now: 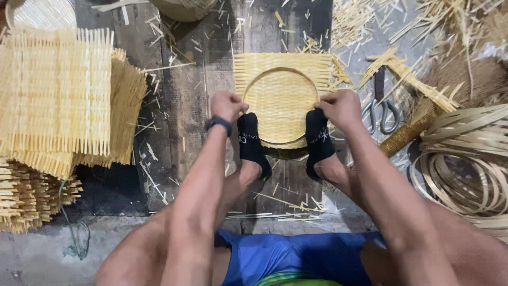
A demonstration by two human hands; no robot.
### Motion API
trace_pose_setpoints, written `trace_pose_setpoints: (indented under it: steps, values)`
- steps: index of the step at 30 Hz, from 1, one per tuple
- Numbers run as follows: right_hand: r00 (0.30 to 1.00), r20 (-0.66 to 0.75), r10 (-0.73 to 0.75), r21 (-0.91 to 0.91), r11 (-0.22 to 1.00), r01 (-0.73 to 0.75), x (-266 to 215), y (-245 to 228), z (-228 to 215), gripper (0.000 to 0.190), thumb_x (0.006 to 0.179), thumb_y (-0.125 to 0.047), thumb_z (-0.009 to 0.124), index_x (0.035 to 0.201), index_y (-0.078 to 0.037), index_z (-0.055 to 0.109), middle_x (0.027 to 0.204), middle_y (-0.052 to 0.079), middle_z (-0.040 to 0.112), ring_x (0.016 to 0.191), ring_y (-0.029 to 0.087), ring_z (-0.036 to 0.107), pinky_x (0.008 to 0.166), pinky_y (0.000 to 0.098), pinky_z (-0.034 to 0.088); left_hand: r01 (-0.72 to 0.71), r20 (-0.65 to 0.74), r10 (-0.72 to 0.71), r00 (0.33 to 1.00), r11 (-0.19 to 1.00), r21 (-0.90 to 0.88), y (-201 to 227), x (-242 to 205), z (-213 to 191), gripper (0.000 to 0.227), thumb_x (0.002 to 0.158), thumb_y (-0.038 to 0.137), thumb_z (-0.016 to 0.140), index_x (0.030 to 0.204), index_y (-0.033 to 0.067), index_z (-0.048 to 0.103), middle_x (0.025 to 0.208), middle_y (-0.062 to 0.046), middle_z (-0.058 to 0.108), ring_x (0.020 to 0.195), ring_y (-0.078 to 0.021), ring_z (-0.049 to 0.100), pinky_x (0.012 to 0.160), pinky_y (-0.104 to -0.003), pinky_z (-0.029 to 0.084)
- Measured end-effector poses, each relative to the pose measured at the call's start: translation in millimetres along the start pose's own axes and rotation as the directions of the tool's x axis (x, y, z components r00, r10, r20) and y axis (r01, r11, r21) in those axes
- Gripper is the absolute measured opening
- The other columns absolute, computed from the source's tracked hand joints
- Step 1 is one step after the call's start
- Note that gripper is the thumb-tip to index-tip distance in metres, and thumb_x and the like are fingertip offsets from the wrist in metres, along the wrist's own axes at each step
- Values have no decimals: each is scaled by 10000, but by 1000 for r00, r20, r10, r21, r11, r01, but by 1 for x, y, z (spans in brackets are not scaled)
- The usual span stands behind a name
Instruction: The person assembles and trims bamboo basket lids and bases by hand using a pair of snips.
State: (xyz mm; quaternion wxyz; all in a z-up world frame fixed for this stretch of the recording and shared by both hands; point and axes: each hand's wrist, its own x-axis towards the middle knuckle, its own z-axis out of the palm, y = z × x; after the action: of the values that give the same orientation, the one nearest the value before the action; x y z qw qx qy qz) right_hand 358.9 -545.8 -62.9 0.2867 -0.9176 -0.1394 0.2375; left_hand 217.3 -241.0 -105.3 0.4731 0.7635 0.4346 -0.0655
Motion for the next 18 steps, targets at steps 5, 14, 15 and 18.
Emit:
trace_pose_setpoints:
  steps: [5, 14, 15, 18]
  values:
    - [719, 307, -623, -372, 617, 693, -46, -89, 62, 988, 767, -548, 752, 1459, 69, 411, 1523, 329, 332, 1470, 480, 235, 1216, 599, 187, -753, 114, 805, 582, 480, 451, 66, 37, 38, 433, 840, 394, 842, 1199, 176, 733, 1382, -141, 595, 1287, -332, 470, 1064, -504, 420]
    - [634, 275, -723, -615, 375, 694, -51, -62, 106, 868, 912, -600, 632, 1521, -1, 482, 1607, 268, 345, 1533, 456, 212, 1222, 686, 132, -646, 63, 646, 760, 743, 174, 59, 58, 65, 212, 941, 401, 722, 1111, 309, 811, 1296, -5, 695, 1181, -246, 614, 997, -381, 509]
    - [647, 276, -711, -610, 391, 689, -52, -62, 105, 870, 897, -604, 629, 1517, -10, 488, 1606, 259, 352, 1530, 448, 219, 1218, 686, 136, -651, 62, 652, 756, 739, 174, 60, 55, 65, 212, 941, 401, 722, 1111, 309, 811, 1296, -5, 695, 1181, -246, 614, 997, -381, 509]
    - [663, 254, -704, -611, 414, 674, -57, -61, 107, 837, 923, -602, 626, 1496, -5, 503, 1606, 262, 362, 1533, 442, 238, 1218, 688, 161, -711, 16, 722, 692, 677, 189, 57, 53, 69, 238, 932, 393, 735, 1134, 289, 809, 1310, -38, 695, 1193, -280, 622, 999, -400, 511]
